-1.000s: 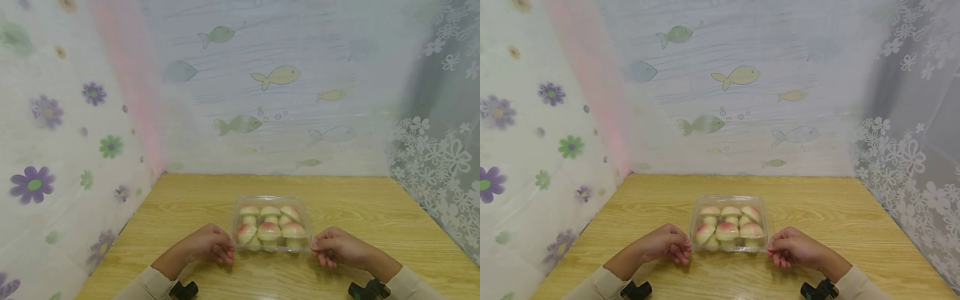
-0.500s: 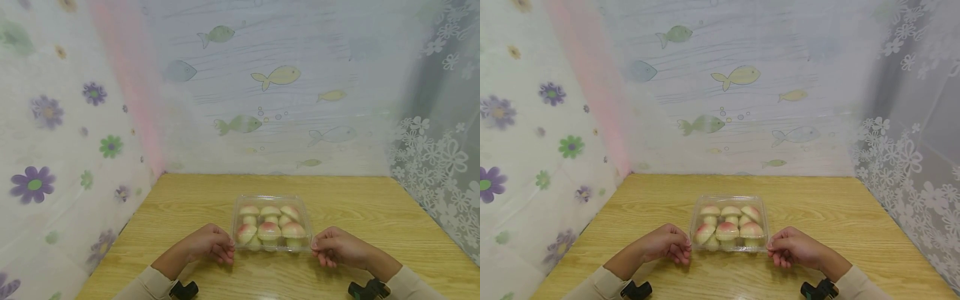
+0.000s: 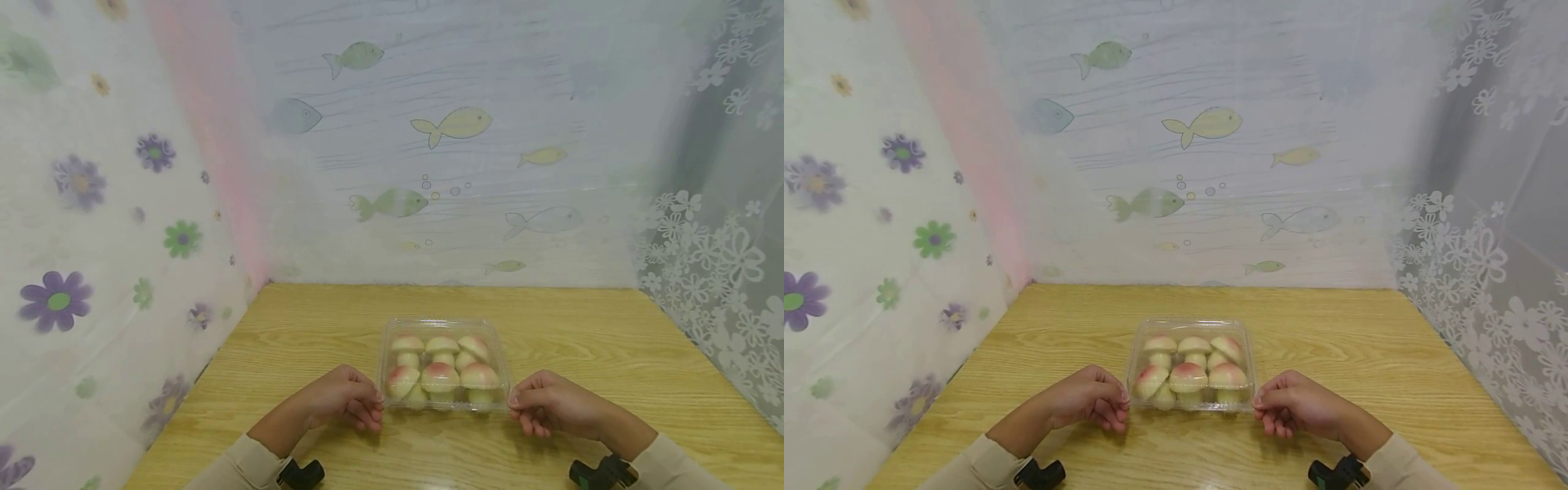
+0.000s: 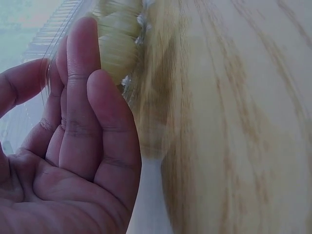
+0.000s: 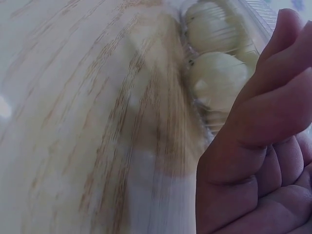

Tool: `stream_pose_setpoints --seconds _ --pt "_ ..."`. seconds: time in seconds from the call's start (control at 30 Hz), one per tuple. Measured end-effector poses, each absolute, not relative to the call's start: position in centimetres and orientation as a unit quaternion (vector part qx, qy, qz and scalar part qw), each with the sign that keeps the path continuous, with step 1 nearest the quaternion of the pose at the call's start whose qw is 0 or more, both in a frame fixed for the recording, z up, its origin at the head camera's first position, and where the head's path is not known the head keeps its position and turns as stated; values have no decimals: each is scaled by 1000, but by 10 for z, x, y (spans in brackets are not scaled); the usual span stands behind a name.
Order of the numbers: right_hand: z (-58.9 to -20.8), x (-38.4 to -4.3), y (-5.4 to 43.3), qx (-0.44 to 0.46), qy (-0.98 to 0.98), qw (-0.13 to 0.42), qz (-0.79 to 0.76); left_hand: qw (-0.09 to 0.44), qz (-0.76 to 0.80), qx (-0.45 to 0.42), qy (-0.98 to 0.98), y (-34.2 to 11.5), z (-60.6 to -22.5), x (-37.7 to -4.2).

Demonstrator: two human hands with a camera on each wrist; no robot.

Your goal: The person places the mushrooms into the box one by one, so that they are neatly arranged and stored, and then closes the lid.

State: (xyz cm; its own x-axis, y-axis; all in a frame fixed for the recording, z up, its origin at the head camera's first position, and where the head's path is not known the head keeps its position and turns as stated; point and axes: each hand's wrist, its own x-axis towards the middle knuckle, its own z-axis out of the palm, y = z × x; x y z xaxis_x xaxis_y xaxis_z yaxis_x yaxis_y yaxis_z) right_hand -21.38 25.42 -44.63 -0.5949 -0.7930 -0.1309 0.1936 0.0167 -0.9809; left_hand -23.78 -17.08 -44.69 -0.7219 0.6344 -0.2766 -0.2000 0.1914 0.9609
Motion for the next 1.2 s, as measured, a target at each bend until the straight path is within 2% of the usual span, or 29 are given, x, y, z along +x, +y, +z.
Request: stream_pose_setpoints --seconds 0.67,1.0,1.2 --pt "-443 -212 252 -215 645 366 -635 338 609 164 698 -175 -445 -237" --pt "-442 -214 267 -188 685 360 -604 327 587 173 721 -188 -439 -244" --pt "-431 -217 279 -178 733 325 -571 311 550 168 757 -199 -432 -251"
